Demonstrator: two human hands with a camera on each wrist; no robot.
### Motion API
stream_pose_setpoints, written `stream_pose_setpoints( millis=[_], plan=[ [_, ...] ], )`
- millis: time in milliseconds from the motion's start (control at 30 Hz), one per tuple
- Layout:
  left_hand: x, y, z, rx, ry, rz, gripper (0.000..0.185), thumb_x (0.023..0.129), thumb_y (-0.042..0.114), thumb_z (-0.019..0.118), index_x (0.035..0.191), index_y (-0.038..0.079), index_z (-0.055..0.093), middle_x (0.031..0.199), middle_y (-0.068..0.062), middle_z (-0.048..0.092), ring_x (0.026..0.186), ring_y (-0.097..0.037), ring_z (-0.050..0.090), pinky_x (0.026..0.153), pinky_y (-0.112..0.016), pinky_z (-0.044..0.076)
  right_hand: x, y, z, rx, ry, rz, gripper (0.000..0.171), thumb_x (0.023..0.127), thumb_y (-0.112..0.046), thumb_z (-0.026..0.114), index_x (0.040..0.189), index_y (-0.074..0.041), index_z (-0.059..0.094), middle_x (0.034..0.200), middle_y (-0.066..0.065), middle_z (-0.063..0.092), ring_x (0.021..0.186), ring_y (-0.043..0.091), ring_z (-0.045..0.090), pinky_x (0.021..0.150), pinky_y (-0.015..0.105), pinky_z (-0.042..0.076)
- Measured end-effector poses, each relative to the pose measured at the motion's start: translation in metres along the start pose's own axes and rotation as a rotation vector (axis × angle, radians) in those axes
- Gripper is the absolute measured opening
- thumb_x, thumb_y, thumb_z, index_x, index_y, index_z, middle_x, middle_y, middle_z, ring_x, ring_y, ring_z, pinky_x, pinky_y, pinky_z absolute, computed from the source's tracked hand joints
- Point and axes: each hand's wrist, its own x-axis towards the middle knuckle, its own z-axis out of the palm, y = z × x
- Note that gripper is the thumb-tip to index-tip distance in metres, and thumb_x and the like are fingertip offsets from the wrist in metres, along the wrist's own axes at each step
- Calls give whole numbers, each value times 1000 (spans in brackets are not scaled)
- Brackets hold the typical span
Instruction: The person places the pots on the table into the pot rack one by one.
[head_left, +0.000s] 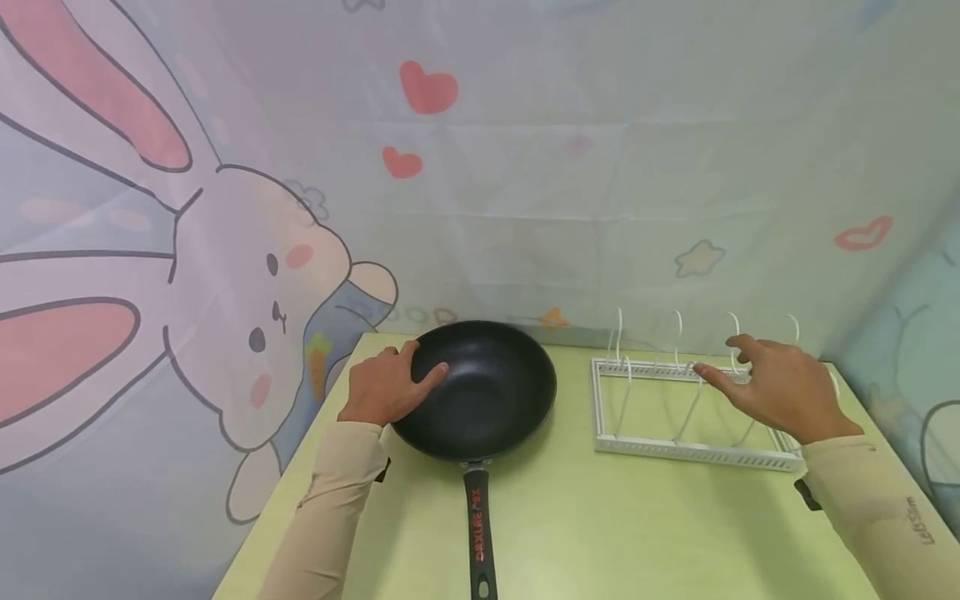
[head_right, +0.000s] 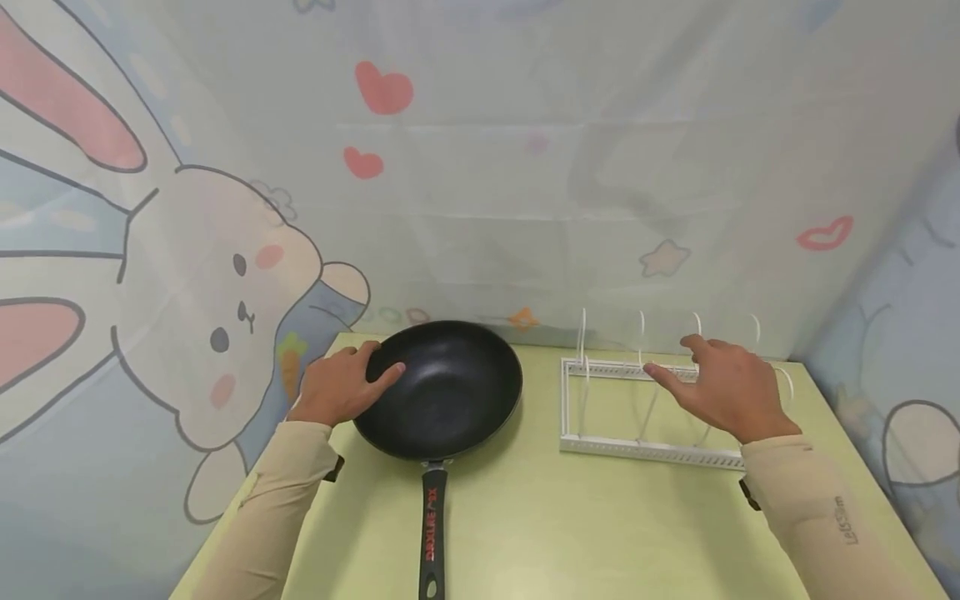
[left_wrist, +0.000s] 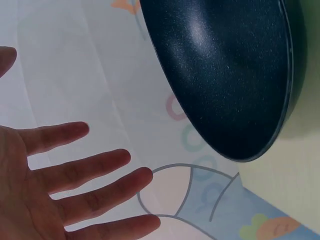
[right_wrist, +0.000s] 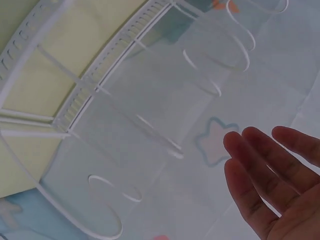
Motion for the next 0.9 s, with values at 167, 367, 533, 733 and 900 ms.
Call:
stream_pose_setpoints(
  millis=[167,367,533,733,900],
  plan=[
    [-10,1,10,-54,30,-30,76,93,71,48,138,11,58,118,-19,71,81,-35,70,62,-49,56,-7,-12,4,74,24,-12,59,92,-54,63,118,-2,67,91,18,77,70,25,71,46,33,45],
    [-29,3,24,-116,73,-66,71,93,66,53,133,8,61,113,-19,72,80,-35,70,61,-49,57,-13,-24,9,163,71,-41,50,93,-47,66,112,-1,69,89,17,77,65,19,70,56,41,54],
    [-44,1,33,-129,123,-92,60,92,60,58,116,5,68,101,-16,71,73,-32,67,60,-48,56,-19,-34,15,249,75,-37,46,94,-41,67,114,1,68,92,19,76,68,20,71,61,41,56],
    [-59,-2,44,-193,144,-135,51,91,55,62,103,6,71,92,-14,70,66,-30,64,56,-46,54,-30,-49,29,334,80,-25,39,93,-37,70,112,-2,70,87,12,77,65,12,71,57,25,52],
    [-73,-1,55,-274,117,-201,47,90,52,63,100,7,72,87,-10,72,65,-24,64,52,-39,49,-38,-62,45,376,37,-8,39,93,-38,70,115,-6,70,89,8,78,66,9,70,58,24,51]
  ],
)
